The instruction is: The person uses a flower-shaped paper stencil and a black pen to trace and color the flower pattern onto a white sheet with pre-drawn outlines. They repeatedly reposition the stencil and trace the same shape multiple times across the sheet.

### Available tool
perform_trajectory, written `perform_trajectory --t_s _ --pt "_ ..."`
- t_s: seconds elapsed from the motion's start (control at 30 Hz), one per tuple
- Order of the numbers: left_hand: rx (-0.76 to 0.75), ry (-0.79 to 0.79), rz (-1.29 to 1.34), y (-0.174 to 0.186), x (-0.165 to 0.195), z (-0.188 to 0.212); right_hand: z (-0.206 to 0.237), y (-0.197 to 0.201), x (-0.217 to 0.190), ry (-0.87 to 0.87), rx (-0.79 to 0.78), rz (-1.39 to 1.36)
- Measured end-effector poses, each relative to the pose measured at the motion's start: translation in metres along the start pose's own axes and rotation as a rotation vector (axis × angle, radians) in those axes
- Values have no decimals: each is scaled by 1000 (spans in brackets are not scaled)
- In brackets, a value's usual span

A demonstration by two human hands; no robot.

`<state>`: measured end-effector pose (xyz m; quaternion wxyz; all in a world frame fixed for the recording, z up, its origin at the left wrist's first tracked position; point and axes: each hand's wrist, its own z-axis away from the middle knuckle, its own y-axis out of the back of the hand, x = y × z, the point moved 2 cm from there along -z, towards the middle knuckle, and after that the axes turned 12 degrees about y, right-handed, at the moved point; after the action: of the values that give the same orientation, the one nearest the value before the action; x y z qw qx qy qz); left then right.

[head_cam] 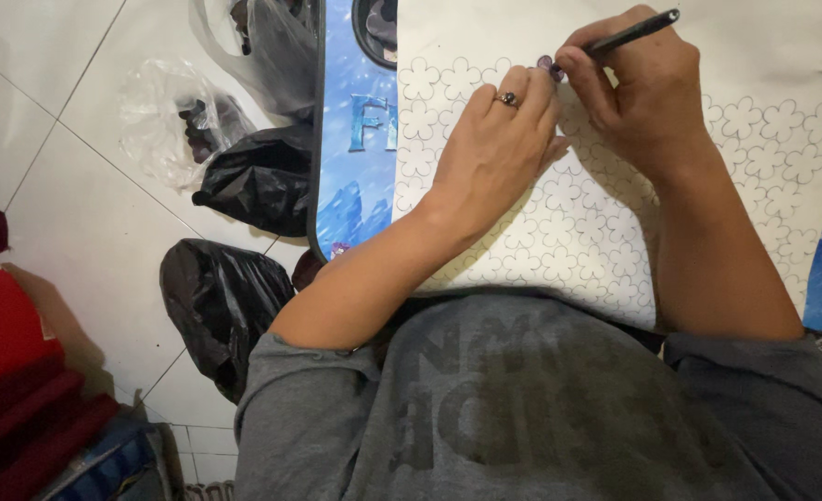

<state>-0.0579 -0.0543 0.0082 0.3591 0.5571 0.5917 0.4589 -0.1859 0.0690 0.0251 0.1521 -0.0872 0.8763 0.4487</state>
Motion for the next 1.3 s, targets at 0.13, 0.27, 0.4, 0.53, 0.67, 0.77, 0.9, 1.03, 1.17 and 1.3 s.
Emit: perform_trajectory --t_s 0.13,0.27,0.4,0.53,0.67,0.77,0.9,1.03,1.17,1.3 --pt "45 6 72 -1 -3 -2 4 2 3 13 25 -46" --pt "80 -13 80 -3 -8 -3 6 4 5 -15 21 -74" --pt "93 -4 86 -3 -10 -4 5 8 1 -20 12 -4" --pt "95 2 127 -3 -14 -6 2 8 -4 -2 -37 61" --pt "124 16 169 -3 -14 -8 1 5 -6 30 -26 33" --pt "116 12 181 -3 -14 -10 1 5 -6 22 -24 39" --pt "115 1 177 -5 -16 -10 1 6 -7 13 -13 -1" --pt "146 -13 179 -7 -17 -12 3 9 -8 43 -45 69" --pt "183 -46 261 -13 -25 -17 5 7 -8 28 -60 36" --pt "114 -26 373 -23 -35 -25 5 5 -9 25 -56 -18"
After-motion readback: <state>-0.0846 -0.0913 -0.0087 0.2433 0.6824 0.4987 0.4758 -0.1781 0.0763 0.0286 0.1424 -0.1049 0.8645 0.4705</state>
